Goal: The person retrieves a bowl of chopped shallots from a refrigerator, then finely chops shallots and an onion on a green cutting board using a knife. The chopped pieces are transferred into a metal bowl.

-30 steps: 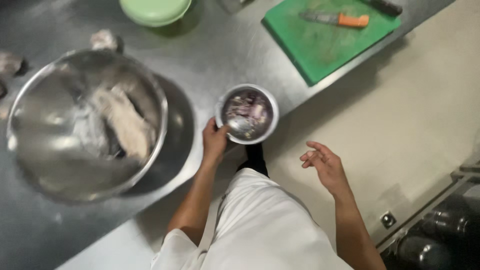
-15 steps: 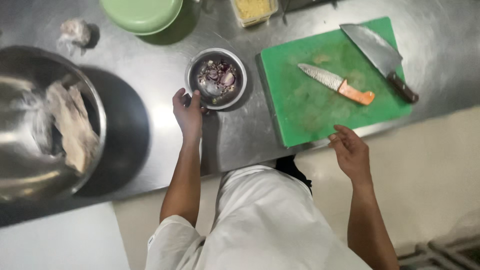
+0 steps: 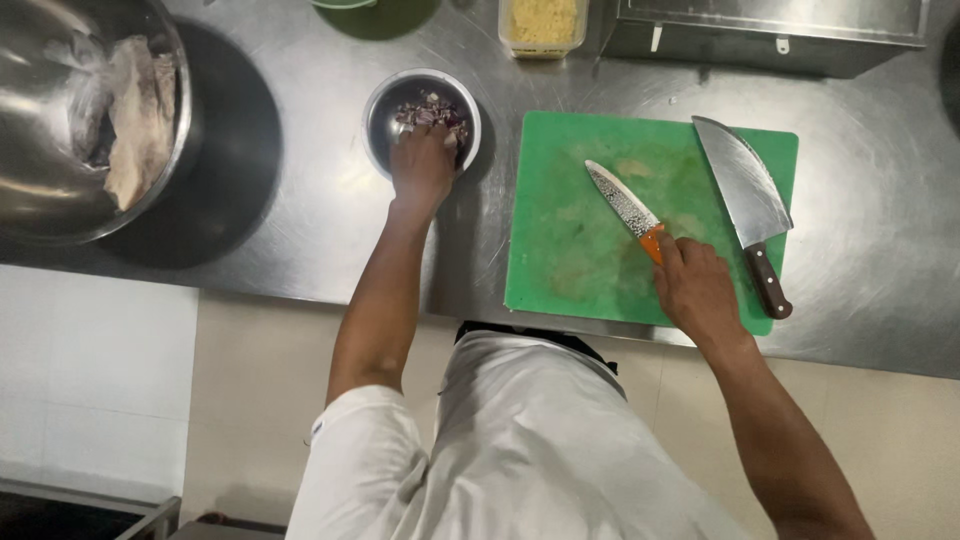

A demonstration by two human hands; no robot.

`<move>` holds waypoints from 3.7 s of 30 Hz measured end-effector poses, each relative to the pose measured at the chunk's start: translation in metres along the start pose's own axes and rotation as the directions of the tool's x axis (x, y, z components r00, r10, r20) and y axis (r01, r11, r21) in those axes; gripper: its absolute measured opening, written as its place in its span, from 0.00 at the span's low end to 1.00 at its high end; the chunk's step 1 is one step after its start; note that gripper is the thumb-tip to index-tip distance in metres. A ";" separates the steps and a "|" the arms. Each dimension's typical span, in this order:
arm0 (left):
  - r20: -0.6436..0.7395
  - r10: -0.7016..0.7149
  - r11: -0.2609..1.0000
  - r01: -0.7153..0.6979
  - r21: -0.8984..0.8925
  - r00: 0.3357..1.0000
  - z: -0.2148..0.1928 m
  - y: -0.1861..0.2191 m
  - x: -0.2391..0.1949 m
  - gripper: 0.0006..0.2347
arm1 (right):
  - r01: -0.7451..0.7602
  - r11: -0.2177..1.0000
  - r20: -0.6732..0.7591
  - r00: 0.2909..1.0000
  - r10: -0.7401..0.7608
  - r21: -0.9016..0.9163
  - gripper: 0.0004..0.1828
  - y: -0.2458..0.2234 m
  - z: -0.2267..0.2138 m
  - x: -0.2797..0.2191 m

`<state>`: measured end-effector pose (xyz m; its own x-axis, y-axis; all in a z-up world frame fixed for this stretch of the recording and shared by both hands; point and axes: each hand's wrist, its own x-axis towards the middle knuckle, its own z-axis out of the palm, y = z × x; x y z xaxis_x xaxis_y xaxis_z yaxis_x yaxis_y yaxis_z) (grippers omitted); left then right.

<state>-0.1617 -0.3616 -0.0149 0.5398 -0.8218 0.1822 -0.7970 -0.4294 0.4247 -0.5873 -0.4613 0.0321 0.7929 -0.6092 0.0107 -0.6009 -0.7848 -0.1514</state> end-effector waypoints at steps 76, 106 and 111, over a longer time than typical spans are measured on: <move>-0.361 0.447 0.702 -0.572 -0.425 0.818 0.063 0.106 -0.090 0.11 | -0.135 0.984 0.137 0.983 0.118 0.121 0.12 -0.098 -0.012 0.018; 0.025 0.612 0.711 -0.536 -0.456 0.790 0.003 0.130 -0.070 0.17 | -0.218 0.967 -0.143 0.961 0.236 0.135 0.24 -0.086 -0.016 -0.024; 0.126 0.840 0.542 -0.819 -0.189 0.527 -0.010 0.159 -0.055 0.18 | -0.158 0.981 -0.119 0.978 0.172 0.117 0.26 -0.085 -0.029 -0.022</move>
<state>-0.3155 -0.3810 0.0519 -0.4194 -0.8413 0.3410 -0.8227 0.5111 0.2491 -0.5572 -0.3845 0.0736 0.6604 -0.7439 0.1024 -0.7026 -0.6602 -0.2657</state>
